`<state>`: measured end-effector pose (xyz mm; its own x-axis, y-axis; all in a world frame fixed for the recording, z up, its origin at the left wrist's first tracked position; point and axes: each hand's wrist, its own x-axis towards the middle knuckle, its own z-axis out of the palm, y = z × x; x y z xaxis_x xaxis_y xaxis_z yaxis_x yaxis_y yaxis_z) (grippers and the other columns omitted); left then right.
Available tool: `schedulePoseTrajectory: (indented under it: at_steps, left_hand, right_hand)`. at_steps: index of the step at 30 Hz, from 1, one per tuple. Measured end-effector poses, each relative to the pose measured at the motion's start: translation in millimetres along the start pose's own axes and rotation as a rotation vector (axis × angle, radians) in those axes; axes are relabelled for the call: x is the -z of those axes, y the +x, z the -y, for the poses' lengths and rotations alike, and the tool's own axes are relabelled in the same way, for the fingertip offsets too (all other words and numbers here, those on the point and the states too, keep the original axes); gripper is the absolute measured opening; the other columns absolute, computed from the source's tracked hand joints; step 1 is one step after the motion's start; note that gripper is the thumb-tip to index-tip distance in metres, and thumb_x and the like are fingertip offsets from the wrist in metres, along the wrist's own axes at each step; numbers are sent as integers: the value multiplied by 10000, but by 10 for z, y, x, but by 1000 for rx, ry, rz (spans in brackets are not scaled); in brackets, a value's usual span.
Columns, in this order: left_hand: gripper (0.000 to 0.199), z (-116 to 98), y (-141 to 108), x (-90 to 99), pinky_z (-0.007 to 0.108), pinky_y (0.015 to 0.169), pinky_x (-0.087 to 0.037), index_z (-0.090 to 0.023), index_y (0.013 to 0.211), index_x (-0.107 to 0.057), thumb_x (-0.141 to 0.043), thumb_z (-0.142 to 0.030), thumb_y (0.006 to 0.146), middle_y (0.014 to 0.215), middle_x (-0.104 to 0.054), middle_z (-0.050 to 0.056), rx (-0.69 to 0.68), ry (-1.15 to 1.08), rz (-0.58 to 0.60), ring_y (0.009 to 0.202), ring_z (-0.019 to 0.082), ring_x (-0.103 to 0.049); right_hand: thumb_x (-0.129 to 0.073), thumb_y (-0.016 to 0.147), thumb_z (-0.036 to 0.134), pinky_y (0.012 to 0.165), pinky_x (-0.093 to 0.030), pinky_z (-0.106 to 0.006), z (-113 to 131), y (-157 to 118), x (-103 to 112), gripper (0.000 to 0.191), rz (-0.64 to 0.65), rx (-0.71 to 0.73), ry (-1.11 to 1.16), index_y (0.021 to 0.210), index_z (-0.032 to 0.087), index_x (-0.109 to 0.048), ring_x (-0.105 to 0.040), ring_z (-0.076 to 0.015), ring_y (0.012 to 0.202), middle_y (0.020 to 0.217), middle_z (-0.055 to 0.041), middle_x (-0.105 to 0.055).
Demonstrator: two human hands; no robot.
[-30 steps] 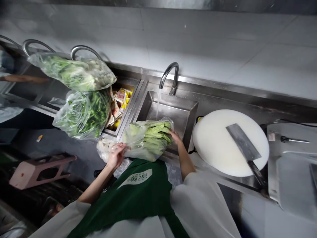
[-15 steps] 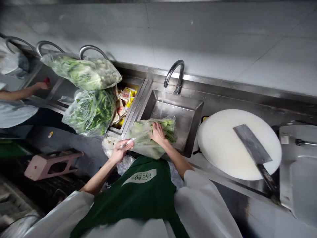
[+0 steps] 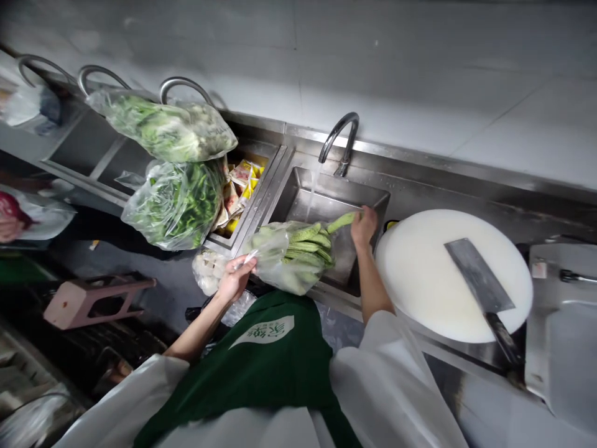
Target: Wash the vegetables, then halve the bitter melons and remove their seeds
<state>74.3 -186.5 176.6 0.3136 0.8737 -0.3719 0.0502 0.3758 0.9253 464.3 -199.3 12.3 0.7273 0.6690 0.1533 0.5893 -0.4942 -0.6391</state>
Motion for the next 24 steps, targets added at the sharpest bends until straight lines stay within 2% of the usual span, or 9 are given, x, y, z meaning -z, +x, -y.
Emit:
schedulePoseTrajectory:
  at_steps: [2,3,6,8,10,12,16,20,24]
  left_hand:
    - [361,-21,131,-107,236,598,-373,-171,638,-653,-827,-481,702,592,-566,-12,0,-12,-18,588,107,-486]
    - [352,-36,210,-174,235,594,-376,-172,658,-656,-828,-477,697,595,-579,-13,-9,0,-12,582,106,-493]
    - [337,-92,449,-432,235,588,-397,-175,662,-635,-810,-460,707,579,-601,-8,-28,30,25,564,108,-517]
    - [336,-133,566,-630,233,574,-409,-178,648,-609,-811,-441,698,555,-598,-9,-12,18,49,539,107,-525]
    - [340,-175,647,-805,228,554,-416,-178,640,-588,-817,-425,690,545,-598,-11,12,12,76,514,104,-526]
    - [328,-219,729,-912,227,547,-428,-175,654,-590,-818,-408,693,555,-612,-7,14,28,105,502,101,-529]
    - [282,-284,1030,-835,243,594,-472,-165,718,-633,-805,-387,697,613,-645,5,-34,76,73,545,115,-571]
    - [321,-182,1389,-486,279,675,-517,-153,766,-670,-814,-423,668,746,-688,43,-17,164,36,678,155,-636]
    - [401,206,1541,-34,359,873,-548,-180,1055,-700,-754,-384,714,1096,-712,96,-81,329,31,1040,247,-667]
  right_hand:
    - [-412,966,399,1096,-383,-535,-66,-215,150,468,-71,-35,19,1269,91,-594,-542,-322,1241,1281,-231,-621]
    - [-448,953,432,1090,-400,-521,-7,-458,177,490,15,20,67,1289,104,-589,-552,-315,1232,1286,-218,-622]
    - [-568,909,520,1056,-458,-462,387,-1446,64,588,489,250,225,1406,207,-538,-580,-291,1226,1326,-143,-628]
    - [-634,867,540,1085,-429,-499,628,-1970,-102,703,482,245,170,1447,167,-499,-532,-338,1287,1389,-181,-577]
    - [-559,927,481,1065,-431,-488,725,-2169,-245,549,403,172,128,1356,139,-570,-564,-336,1221,1296,-207,-622]
    - [-443,976,377,962,-476,-417,699,-2080,-320,342,329,67,162,1104,156,-668,-628,-287,1019,1039,-173,-697]
    - [-365,985,342,703,-460,-299,732,-1671,-270,352,211,-81,297,714,222,-555,-522,-189,641,641,-39,-578]
    - [-386,996,436,627,-412,-273,1232,-1423,-107,393,130,-11,505,675,235,-490,-434,-151,580,605,8,-504]
    - [-405,990,505,606,-418,-259,1691,-1152,-45,456,172,1,630,628,232,-437,-383,-129,556,567,29,-417]
